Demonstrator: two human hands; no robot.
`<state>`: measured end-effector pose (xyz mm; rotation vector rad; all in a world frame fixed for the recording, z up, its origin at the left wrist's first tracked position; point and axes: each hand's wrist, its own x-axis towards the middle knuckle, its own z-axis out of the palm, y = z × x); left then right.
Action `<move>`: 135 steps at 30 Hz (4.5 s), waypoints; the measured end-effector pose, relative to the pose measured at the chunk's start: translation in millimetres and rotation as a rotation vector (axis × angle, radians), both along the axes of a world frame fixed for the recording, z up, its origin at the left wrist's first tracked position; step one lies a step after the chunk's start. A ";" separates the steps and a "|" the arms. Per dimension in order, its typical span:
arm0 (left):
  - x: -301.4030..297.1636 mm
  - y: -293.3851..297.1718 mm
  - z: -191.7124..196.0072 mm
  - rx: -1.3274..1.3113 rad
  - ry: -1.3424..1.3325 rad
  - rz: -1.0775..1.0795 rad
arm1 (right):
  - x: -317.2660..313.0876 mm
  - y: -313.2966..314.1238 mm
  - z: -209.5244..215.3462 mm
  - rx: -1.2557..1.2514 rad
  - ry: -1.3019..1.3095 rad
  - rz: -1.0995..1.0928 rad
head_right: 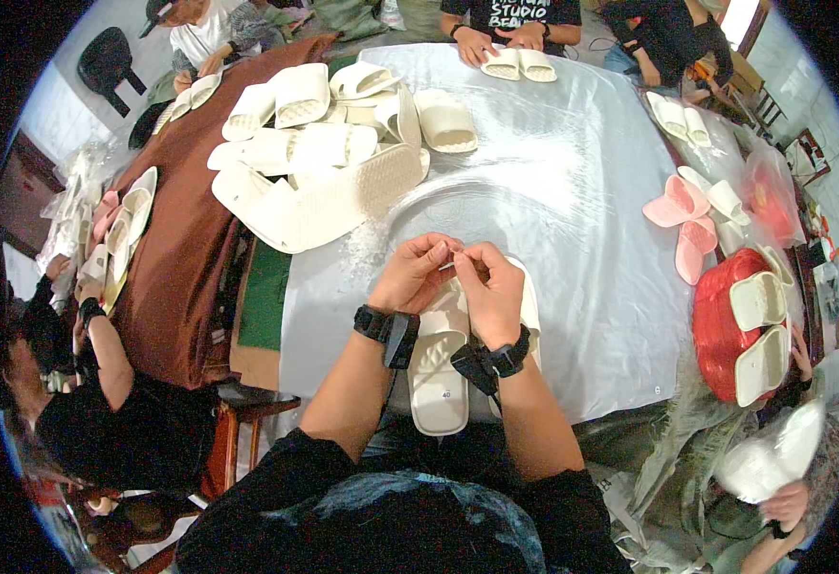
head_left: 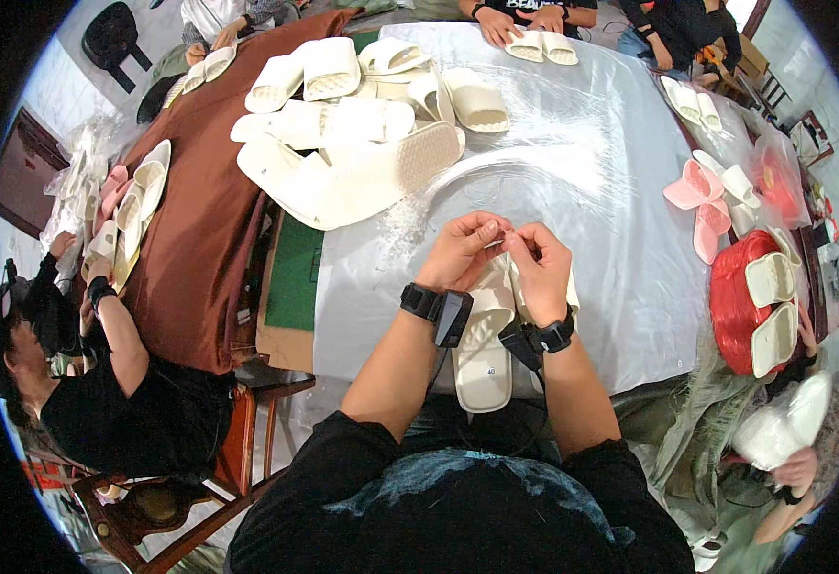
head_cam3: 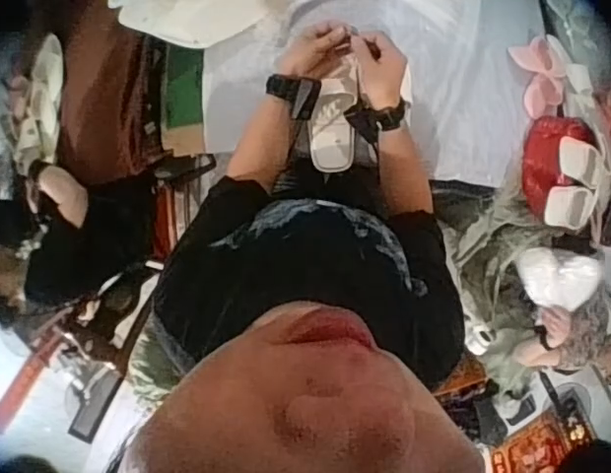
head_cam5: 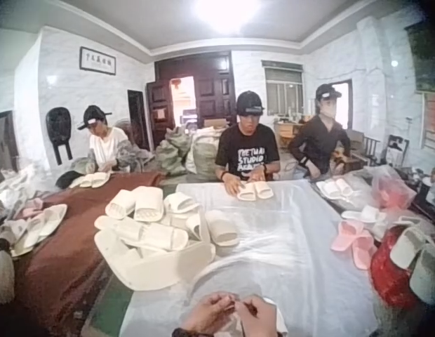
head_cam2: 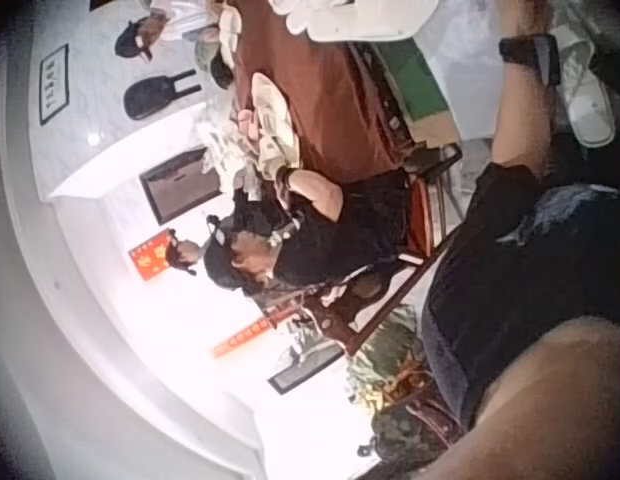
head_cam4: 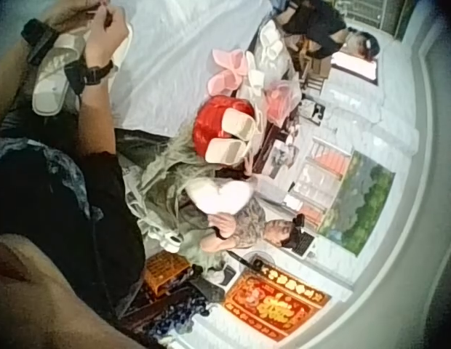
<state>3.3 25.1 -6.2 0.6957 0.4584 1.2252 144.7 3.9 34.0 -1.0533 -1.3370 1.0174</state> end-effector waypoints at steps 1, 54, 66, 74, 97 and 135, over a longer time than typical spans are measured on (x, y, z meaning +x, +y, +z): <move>-0.1 -0.4 0.6 -0.001 0.000 -0.001 | -0.6 -0.3 -0.5 -0.008 0.003 0.000; -11.1 -0.9 -6.0 -0.063 -0.049 -0.074 | 1.3 -5.0 -2.0 0.141 -0.171 0.000; -1.9 -1.7 3.2 -0.099 -0.010 -0.052 | 3.6 -2.7 3.9 0.150 -0.168 -0.063; -5.7 -0.5 -3.2 -0.096 0.019 0.041 | 2.9 -2.1 -1.2 0.063 -0.125 -0.068; -3.2 -2.5 5.0 -0.066 0.034 -0.027 | 2.0 -3.9 0.7 0.031 -0.152 -0.020; 10.3 -15.4 13.6 -0.065 0.070 0.074 | -7.0 -11.2 -1.3 0.090 -0.187 -0.166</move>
